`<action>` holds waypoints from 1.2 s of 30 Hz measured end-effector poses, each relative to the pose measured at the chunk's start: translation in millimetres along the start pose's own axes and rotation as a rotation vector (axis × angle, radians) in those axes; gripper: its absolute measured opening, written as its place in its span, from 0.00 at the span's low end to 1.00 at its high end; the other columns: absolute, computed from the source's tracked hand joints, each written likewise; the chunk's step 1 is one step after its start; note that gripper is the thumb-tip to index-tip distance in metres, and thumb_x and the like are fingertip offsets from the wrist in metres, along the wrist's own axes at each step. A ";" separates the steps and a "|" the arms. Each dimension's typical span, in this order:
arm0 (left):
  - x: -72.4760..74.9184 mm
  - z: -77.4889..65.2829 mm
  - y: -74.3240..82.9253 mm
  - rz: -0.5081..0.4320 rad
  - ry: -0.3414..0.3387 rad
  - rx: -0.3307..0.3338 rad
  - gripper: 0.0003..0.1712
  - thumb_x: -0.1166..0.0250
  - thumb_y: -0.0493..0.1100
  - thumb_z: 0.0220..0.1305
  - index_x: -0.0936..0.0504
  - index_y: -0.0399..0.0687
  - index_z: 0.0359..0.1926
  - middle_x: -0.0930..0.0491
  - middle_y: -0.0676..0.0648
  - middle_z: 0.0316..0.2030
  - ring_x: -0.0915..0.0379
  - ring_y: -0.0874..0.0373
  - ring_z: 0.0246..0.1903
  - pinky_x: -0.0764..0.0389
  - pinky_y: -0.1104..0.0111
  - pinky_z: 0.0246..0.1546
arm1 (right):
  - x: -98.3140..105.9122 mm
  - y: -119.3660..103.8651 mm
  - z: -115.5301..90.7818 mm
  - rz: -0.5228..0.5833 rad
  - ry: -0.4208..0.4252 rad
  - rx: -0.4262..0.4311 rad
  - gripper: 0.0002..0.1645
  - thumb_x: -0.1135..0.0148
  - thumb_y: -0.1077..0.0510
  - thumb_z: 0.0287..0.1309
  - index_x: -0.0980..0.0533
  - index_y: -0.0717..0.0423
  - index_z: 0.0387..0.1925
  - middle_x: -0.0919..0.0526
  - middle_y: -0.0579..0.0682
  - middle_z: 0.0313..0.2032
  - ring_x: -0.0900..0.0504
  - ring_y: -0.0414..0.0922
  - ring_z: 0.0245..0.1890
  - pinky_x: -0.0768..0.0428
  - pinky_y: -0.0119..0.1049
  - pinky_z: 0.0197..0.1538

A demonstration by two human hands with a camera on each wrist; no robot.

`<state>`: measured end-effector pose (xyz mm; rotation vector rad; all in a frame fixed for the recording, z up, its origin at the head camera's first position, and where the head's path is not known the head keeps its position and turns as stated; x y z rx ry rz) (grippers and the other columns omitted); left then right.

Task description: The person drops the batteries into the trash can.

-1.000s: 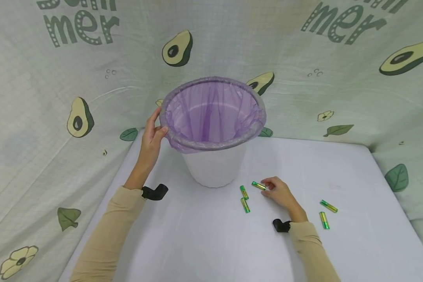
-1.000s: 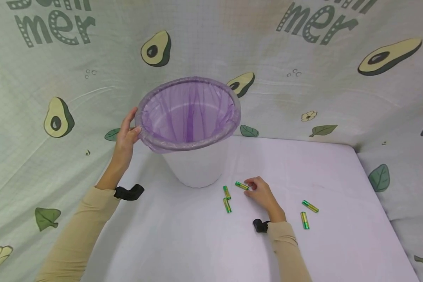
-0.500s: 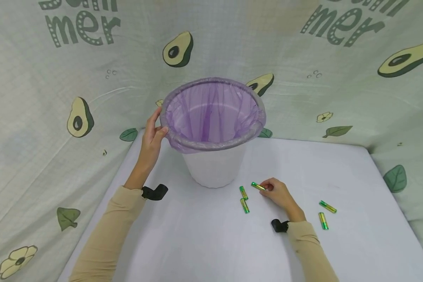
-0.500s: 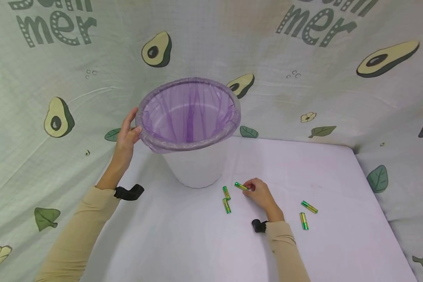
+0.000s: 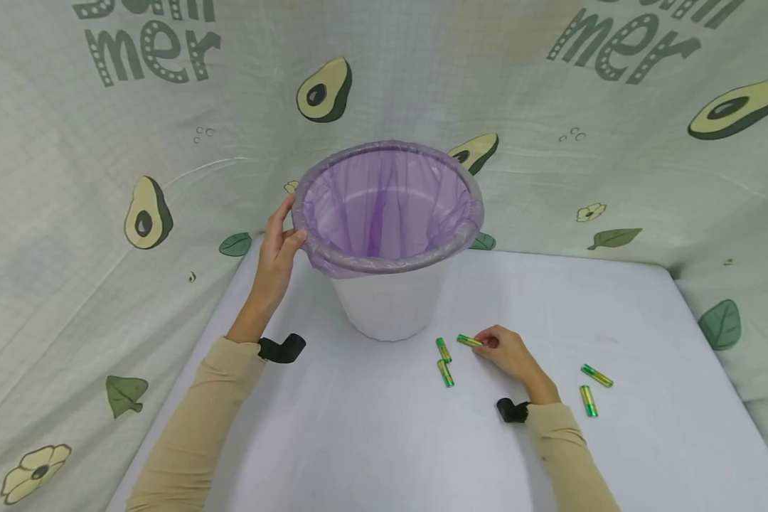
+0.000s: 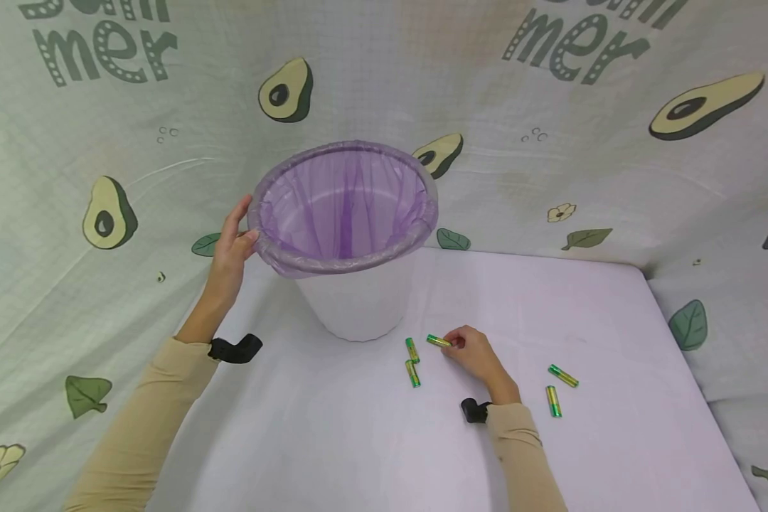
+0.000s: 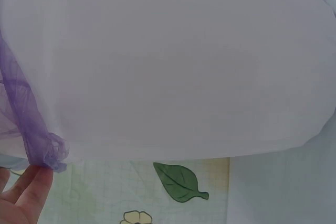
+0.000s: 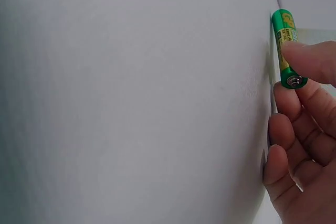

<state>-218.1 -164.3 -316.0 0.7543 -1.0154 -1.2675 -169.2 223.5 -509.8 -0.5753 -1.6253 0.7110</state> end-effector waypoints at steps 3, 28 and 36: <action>0.3 -0.2 -0.5 0.000 0.001 0.001 0.34 0.52 0.44 0.65 0.49 0.55 0.72 0.50 0.54 0.70 0.34 0.60 0.51 0.32 0.68 0.56 | 2.3 -2.3 -1.5 0.001 -0.011 -0.012 0.15 0.38 0.58 0.54 0.23 0.63 0.42 0.24 0.52 0.32 0.30 0.44 0.32 0.31 0.35 0.35; 1.4 1.2 -0.1 0.014 -0.002 -0.012 0.34 0.52 0.44 0.66 0.49 0.54 0.72 0.50 0.53 0.71 0.34 0.61 0.51 0.32 0.73 0.53 | 70.2 -51.7 -6.0 -0.046 0.096 0.138 0.12 0.39 0.59 0.56 0.23 0.62 0.41 0.24 0.52 0.30 0.31 0.42 0.30 0.31 0.29 0.29; 0.4 0.6 -0.1 0.003 -0.001 -0.012 0.34 0.52 0.43 0.65 0.49 0.54 0.72 0.50 0.52 0.71 0.33 0.61 0.50 0.31 0.74 0.52 | 113.4 -96.4 -10.3 -0.117 0.140 0.218 0.11 0.40 0.58 0.58 0.22 0.60 0.41 0.25 0.51 0.28 0.32 0.43 0.28 0.32 0.29 0.29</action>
Point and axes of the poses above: each hand's wrist, its own z-axis towards the middle knuckle, its own x-axis out of the back of the hand, y = z × x, the point moved 2 cm from there along z, towards the middle knuckle
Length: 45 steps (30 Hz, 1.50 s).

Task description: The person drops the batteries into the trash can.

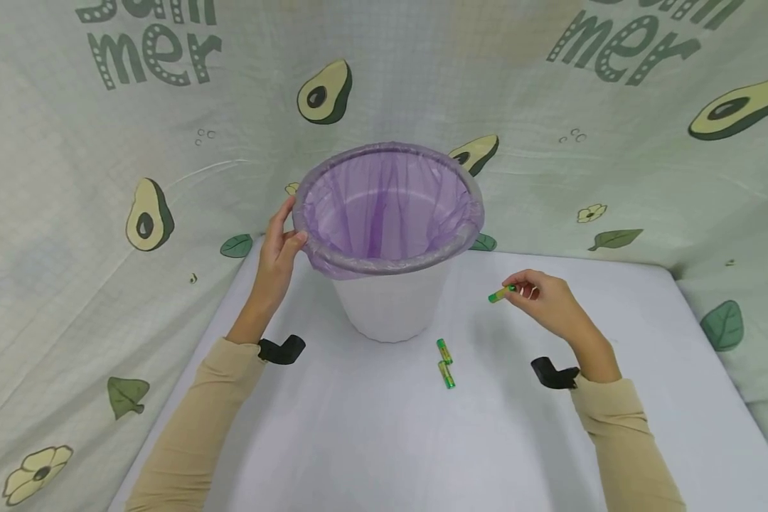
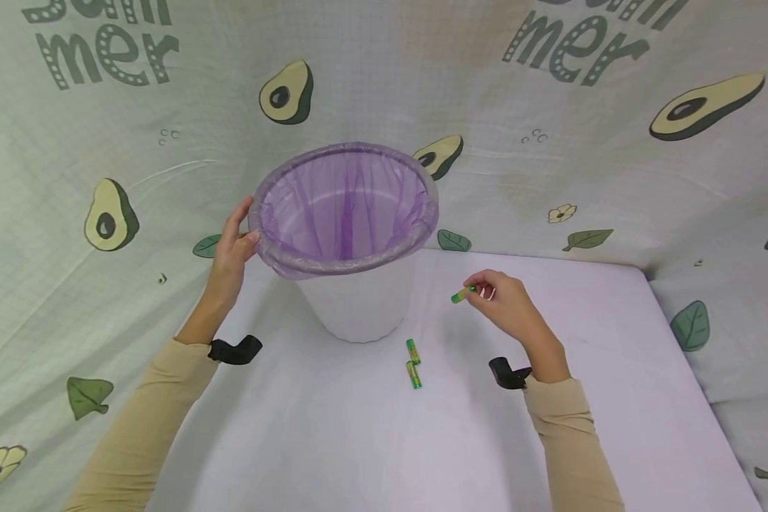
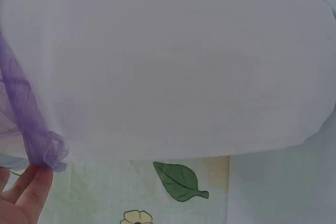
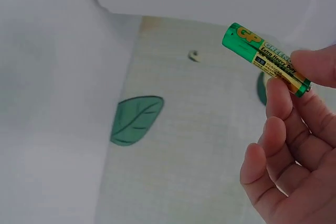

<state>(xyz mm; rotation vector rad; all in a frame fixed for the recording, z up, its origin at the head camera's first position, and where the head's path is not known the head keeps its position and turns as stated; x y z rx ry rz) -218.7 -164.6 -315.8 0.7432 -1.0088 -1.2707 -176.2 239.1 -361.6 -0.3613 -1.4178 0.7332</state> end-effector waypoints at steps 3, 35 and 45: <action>0.4 -0.1 -0.1 0.000 0.004 0.003 0.34 0.52 0.43 0.65 0.48 0.54 0.72 0.49 0.53 0.70 0.34 0.61 0.51 0.31 0.73 0.53 | 18.6 -18.9 5.9 -0.023 0.030 0.066 0.11 0.40 0.58 0.57 0.22 0.59 0.40 0.25 0.51 0.27 0.31 0.41 0.28 0.32 0.29 0.30; 5.0 0.4 3.1 0.013 0.003 -0.007 0.34 0.52 0.42 0.66 0.49 0.53 0.72 0.50 0.53 0.70 0.33 0.63 0.50 0.30 0.77 0.49 | 82.6 -190.3 110.5 -0.273 -0.164 0.316 0.15 0.45 0.55 0.58 0.21 0.58 0.44 0.18 0.54 0.33 0.25 0.45 0.34 0.30 0.35 0.37; 1.7 -0.6 1.0 0.003 -0.016 -0.004 0.34 0.53 0.42 0.66 0.49 0.53 0.72 0.50 0.53 0.70 0.33 0.62 0.50 0.30 0.76 0.50 | 58.6 -211.1 142.9 -0.301 -0.351 0.278 0.14 0.46 0.56 0.59 0.21 0.57 0.43 0.19 0.53 0.41 0.26 0.45 0.42 0.30 0.38 0.47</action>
Point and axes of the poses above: each hand's wrist, its own z-axis towards the middle knuckle, its own x-axis out of the back of the hand, y = z × x, the point moved 2 cm from there along z, towards the middle knuckle
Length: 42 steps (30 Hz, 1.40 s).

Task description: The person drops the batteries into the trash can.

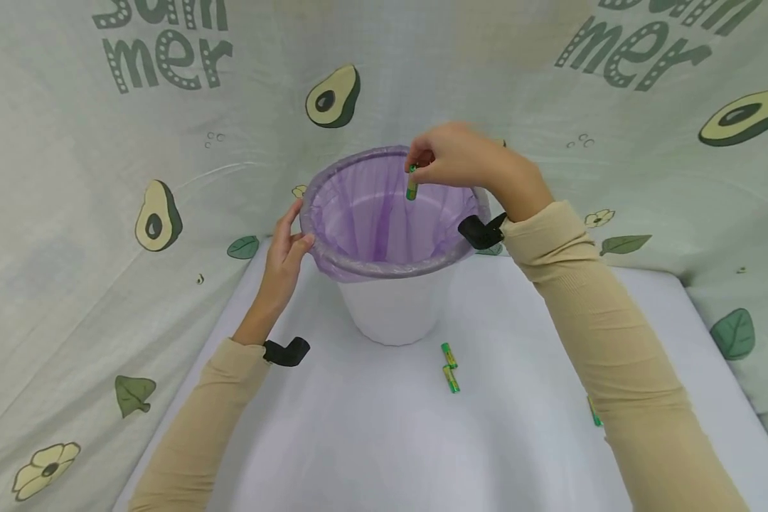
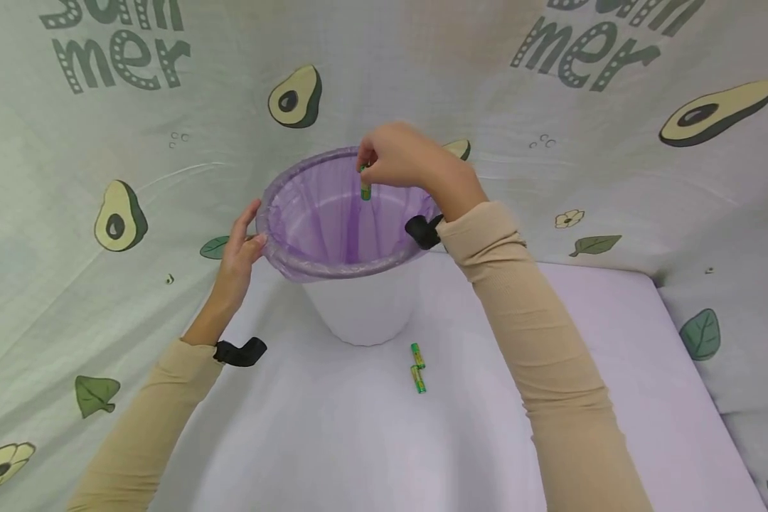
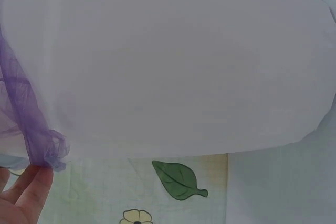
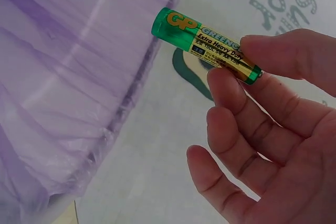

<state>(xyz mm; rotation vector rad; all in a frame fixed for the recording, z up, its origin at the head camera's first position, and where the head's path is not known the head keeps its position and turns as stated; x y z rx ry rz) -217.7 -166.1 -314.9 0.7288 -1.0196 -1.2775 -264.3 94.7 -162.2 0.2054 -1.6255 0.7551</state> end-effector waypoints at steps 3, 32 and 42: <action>-0.1 0.2 -0.5 -0.001 0.005 -0.007 0.33 0.53 0.41 0.66 0.48 0.51 0.72 0.49 0.53 0.70 0.32 0.62 0.50 0.30 0.76 0.49 | -2.0 -3.4 11.5 0.003 -0.054 -0.006 0.15 0.44 0.56 0.58 0.22 0.58 0.44 0.20 0.53 0.44 0.27 0.46 0.45 0.29 0.40 0.51; -0.5 0.6 -1.2 0.007 0.005 0.001 0.34 0.52 0.43 0.66 0.48 0.53 0.72 0.49 0.55 0.70 0.33 0.57 0.52 0.30 0.73 0.52 | -48.3 -7.9 55.7 -0.046 -0.357 -0.054 0.17 0.45 0.61 0.58 0.24 0.61 0.49 0.23 0.56 0.49 0.23 0.51 0.48 0.25 0.42 0.53; -0.7 0.4 0.5 -0.002 0.009 -0.006 0.34 0.52 0.42 0.66 0.48 0.52 0.72 0.49 0.54 0.70 0.33 0.61 0.50 0.30 0.74 0.51 | -47.1 -8.5 55.3 -0.018 -0.348 -0.055 0.19 0.45 0.61 0.59 0.27 0.61 0.52 0.24 0.57 0.51 0.23 0.52 0.49 0.26 0.42 0.54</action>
Point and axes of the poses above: each hand's wrist, its own z-axis towards the middle knuckle, its own x-axis out of the back of the hand, y = z × x, the point moved 2 cm from there along z, towards the middle knuckle
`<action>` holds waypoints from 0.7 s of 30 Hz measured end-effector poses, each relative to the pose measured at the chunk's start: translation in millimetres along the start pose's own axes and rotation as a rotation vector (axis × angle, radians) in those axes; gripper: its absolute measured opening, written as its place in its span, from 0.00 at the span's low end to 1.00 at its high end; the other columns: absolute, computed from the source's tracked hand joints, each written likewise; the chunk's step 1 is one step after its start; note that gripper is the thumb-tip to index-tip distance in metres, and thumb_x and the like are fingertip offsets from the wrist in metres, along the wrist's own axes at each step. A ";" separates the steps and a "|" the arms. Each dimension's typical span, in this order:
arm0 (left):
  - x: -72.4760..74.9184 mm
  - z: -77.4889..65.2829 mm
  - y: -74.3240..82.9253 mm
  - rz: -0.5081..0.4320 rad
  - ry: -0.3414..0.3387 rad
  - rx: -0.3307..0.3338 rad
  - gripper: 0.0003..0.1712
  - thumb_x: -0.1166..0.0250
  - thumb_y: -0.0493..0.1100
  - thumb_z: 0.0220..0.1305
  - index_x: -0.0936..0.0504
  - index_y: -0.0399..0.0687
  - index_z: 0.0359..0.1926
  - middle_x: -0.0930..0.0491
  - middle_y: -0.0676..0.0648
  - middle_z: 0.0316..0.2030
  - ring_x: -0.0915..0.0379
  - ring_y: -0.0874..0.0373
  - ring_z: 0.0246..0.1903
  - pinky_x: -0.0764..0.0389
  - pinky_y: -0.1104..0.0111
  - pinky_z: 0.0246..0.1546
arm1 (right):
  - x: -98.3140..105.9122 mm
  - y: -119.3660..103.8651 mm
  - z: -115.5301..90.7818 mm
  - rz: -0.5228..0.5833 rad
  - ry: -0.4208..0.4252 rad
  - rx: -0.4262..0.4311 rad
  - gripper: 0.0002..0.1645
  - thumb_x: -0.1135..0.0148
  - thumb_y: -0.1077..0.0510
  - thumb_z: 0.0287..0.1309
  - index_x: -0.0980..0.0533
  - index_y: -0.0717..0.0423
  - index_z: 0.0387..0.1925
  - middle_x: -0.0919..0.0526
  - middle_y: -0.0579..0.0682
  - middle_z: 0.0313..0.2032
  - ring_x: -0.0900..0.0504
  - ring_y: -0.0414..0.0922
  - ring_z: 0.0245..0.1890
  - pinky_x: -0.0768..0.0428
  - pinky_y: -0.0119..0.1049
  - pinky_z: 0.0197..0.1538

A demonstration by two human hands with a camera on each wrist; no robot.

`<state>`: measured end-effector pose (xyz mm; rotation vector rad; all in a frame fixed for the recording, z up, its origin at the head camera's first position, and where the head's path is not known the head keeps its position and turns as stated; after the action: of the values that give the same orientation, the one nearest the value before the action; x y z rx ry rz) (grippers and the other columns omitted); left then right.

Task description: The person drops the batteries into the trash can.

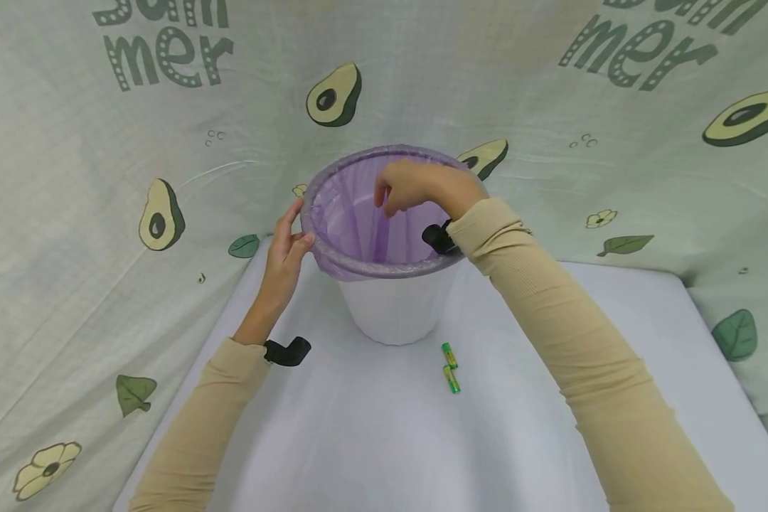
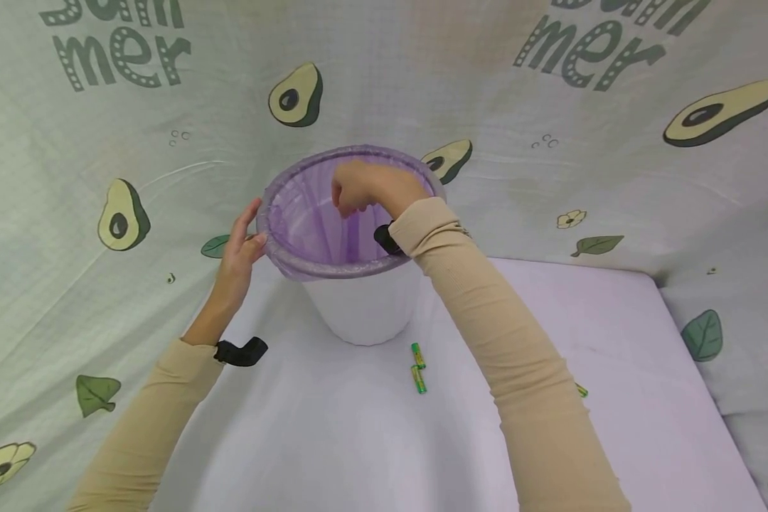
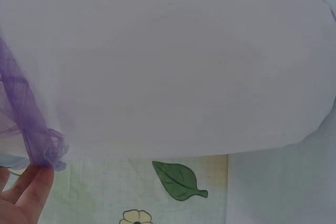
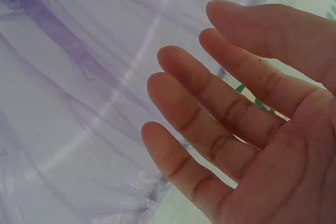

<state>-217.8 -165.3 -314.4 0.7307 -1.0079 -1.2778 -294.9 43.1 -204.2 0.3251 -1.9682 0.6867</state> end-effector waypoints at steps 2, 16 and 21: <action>-0.1 0.1 -0.1 0.005 0.000 0.000 0.34 0.52 0.42 0.66 0.48 0.52 0.72 0.49 0.53 0.70 0.33 0.62 0.50 0.30 0.74 0.51 | 2.0 0.1 -0.8 0.000 0.006 -0.002 0.19 0.45 0.60 0.59 0.27 0.60 0.52 0.24 0.56 0.51 0.23 0.51 0.48 0.26 0.42 0.53; -0.6 0.4 -2.5 0.004 -0.002 0.000 0.33 0.53 0.42 0.66 0.49 0.51 0.72 0.50 0.53 0.71 0.33 0.61 0.50 0.30 0.74 0.52 | 20.6 2.8 -32.8 0.027 0.114 0.069 0.20 0.45 0.58 0.60 0.28 0.58 0.53 0.25 0.55 0.49 0.26 0.49 0.48 0.29 0.42 0.54; 0.5 0.6 -2.7 -0.003 -0.002 -0.003 0.33 0.53 0.42 0.66 0.49 0.52 0.72 0.50 0.53 0.71 0.32 0.61 0.51 0.30 0.74 0.52 | 18.8 5.3 -57.8 0.081 0.161 0.112 0.20 0.46 0.55 0.61 0.27 0.57 0.53 0.24 0.55 0.48 0.27 0.49 0.49 0.28 0.43 0.53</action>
<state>-219.6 -166.2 -316.5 0.7284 -1.0068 -1.2824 -264.6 82.7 -169.0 0.2503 -1.8015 0.8509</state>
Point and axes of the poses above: each hand's wrist, its own z-axis towards the middle knuckle, its own x-axis out of the back of the hand, y = z × x, the point moved 2 cm from there along z, towards the middle knuckle
